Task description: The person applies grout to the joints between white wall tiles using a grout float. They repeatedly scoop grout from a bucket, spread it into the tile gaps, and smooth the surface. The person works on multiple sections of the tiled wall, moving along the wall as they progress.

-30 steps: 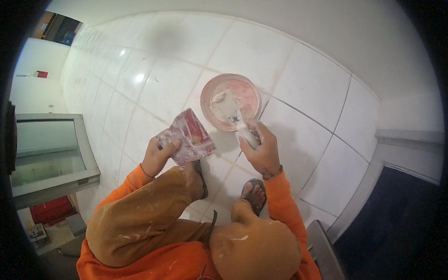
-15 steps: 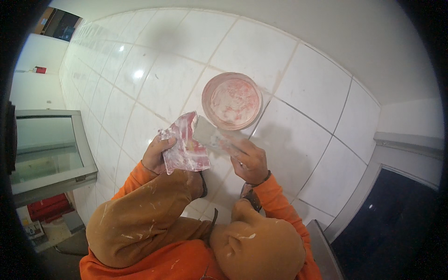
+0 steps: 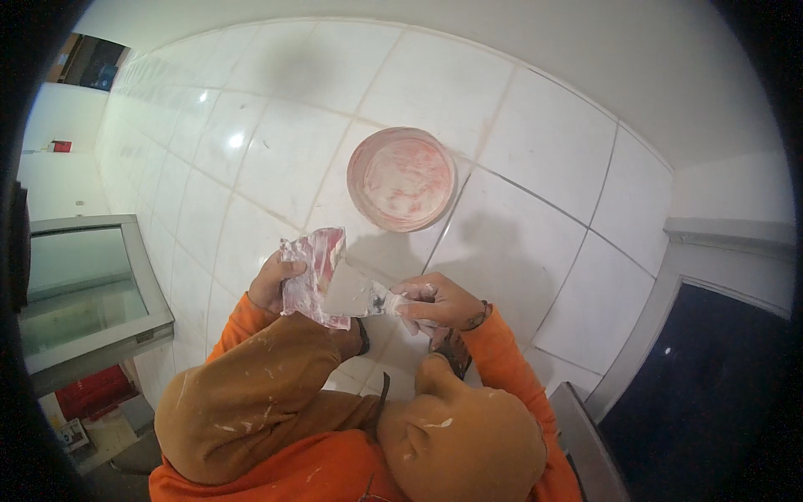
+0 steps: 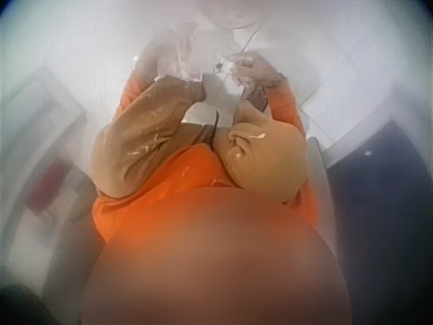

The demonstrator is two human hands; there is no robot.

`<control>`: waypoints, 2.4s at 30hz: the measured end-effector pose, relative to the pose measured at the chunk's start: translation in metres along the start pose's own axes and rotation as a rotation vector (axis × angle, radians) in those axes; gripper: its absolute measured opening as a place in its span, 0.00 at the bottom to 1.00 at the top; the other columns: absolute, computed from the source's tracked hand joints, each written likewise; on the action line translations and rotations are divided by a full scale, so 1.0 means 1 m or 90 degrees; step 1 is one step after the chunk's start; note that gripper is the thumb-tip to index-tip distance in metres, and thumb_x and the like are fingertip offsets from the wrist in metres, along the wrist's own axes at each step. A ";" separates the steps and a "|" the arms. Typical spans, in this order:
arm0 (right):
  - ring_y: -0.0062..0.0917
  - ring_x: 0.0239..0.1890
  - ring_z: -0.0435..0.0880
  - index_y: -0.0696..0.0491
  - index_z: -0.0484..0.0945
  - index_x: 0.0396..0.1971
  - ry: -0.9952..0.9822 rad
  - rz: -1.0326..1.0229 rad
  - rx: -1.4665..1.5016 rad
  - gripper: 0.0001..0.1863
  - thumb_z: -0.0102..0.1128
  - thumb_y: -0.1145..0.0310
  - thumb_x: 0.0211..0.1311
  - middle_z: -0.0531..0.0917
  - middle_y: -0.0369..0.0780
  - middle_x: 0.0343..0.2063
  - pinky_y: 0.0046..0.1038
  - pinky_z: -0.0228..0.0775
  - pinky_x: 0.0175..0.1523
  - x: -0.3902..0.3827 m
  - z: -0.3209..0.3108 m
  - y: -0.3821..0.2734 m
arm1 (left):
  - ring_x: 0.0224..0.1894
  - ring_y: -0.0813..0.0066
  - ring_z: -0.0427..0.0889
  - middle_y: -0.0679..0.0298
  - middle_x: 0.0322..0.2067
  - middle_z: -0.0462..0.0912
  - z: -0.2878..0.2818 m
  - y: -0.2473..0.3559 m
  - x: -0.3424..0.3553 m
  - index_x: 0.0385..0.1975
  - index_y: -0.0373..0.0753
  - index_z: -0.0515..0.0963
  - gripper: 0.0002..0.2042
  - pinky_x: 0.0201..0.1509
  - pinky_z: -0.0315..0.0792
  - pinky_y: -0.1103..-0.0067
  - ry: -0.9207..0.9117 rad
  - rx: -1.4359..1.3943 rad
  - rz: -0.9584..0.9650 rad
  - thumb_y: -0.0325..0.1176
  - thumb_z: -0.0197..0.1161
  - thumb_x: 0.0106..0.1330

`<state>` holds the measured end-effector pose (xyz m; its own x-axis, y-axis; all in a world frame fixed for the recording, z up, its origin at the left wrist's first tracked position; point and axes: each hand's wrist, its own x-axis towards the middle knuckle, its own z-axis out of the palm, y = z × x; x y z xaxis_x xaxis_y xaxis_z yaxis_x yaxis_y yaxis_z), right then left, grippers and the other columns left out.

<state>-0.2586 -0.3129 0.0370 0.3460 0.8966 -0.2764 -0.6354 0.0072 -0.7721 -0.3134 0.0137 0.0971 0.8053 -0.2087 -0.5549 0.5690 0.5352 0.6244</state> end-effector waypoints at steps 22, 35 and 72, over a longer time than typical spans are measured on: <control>0.29 0.26 0.87 0.61 0.75 0.59 0.631 -0.069 -0.335 0.25 0.62 0.63 0.68 0.86 0.55 0.43 0.28 0.78 0.25 0.048 -0.090 0.028 | 0.59 0.69 0.78 0.61 0.58 0.79 -0.046 0.010 0.233 0.63 0.34 0.71 0.24 0.69 0.64 0.70 0.089 0.141 0.109 0.41 0.63 0.72; 0.43 0.39 0.86 0.44 0.80 0.59 0.577 0.007 -0.835 0.23 0.60 0.67 0.61 0.85 0.48 0.41 0.40 0.78 0.43 0.034 -0.068 -0.032 | 0.39 0.78 0.76 0.70 0.37 0.80 0.006 0.001 0.223 0.38 0.36 0.80 0.16 0.47 0.72 0.76 0.196 0.354 0.327 0.46 0.65 0.71; 0.42 0.37 0.85 0.54 0.86 0.40 0.332 0.122 -0.931 0.14 0.61 0.68 0.53 0.86 0.48 0.33 0.43 0.78 0.41 0.050 0.009 -0.019 | 0.41 0.81 0.79 0.66 0.41 0.84 0.016 -0.037 0.200 0.45 0.29 0.83 0.17 0.47 0.75 0.79 0.233 0.315 0.382 0.40 0.67 0.72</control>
<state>-0.2353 -0.2644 0.0432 0.7299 0.5853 -0.3531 0.3942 -0.7825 -0.4821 -0.1704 -0.0608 -0.0285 0.9374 0.3178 -0.1426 0.1392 0.0337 0.9897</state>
